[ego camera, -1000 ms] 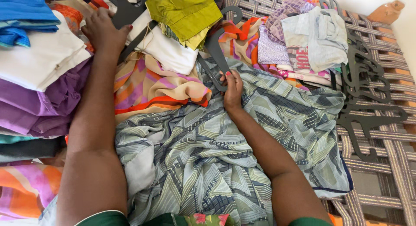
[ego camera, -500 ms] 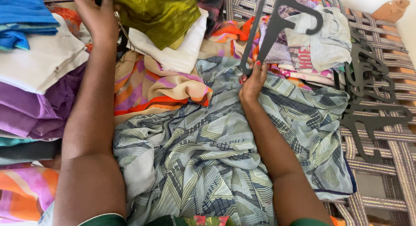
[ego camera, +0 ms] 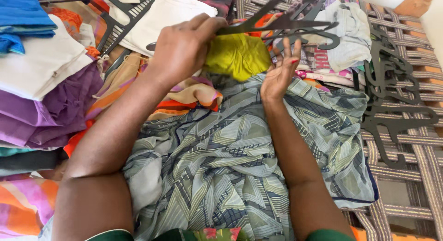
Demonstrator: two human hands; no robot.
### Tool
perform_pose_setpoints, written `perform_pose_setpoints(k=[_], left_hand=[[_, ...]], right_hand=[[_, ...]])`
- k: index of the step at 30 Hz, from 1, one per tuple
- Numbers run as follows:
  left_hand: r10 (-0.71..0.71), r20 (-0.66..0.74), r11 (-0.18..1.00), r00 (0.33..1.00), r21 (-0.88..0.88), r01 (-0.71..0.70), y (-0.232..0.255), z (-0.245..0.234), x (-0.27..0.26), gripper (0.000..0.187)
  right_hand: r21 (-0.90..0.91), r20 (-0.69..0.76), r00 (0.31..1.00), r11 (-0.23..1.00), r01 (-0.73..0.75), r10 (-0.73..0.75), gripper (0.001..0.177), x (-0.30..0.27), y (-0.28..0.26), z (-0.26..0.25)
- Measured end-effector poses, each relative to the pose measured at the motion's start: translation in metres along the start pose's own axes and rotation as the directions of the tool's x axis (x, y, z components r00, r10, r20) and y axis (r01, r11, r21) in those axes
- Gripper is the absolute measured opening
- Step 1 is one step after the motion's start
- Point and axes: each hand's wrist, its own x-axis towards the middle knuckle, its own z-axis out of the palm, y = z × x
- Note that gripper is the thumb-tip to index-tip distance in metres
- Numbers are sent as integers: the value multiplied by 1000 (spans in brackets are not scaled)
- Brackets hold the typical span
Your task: The person folds a white t-shirt and places it on a hanger, then folds a plaid shirt and hangs it, and finally folds a yellow top and places it on a hanger. The person works on their lap while seated on a woven mat.
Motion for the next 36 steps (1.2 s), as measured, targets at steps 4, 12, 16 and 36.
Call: perform_pose_setpoints(k=[4,12,16,36], left_hand=[[153,27,976,988,152,-156,14,-22,7,38],[189,33,880,981,437,-185,-4,-43,-13,22],[40,139,931,990,354,-87,7,-54,-53,25],[47,666,998,745,-57,-11,-3,30,-174,45]], right_hand=[[-171,-29,999,985,10,-15,53,23,-18,-10],[-768,354,801,339,544,-483,52,28,-51,4],[-760,518,729,150,633,-448,60,17,-66,30],[-196,768,410,-428,882,493,34,-29,-189,101]])
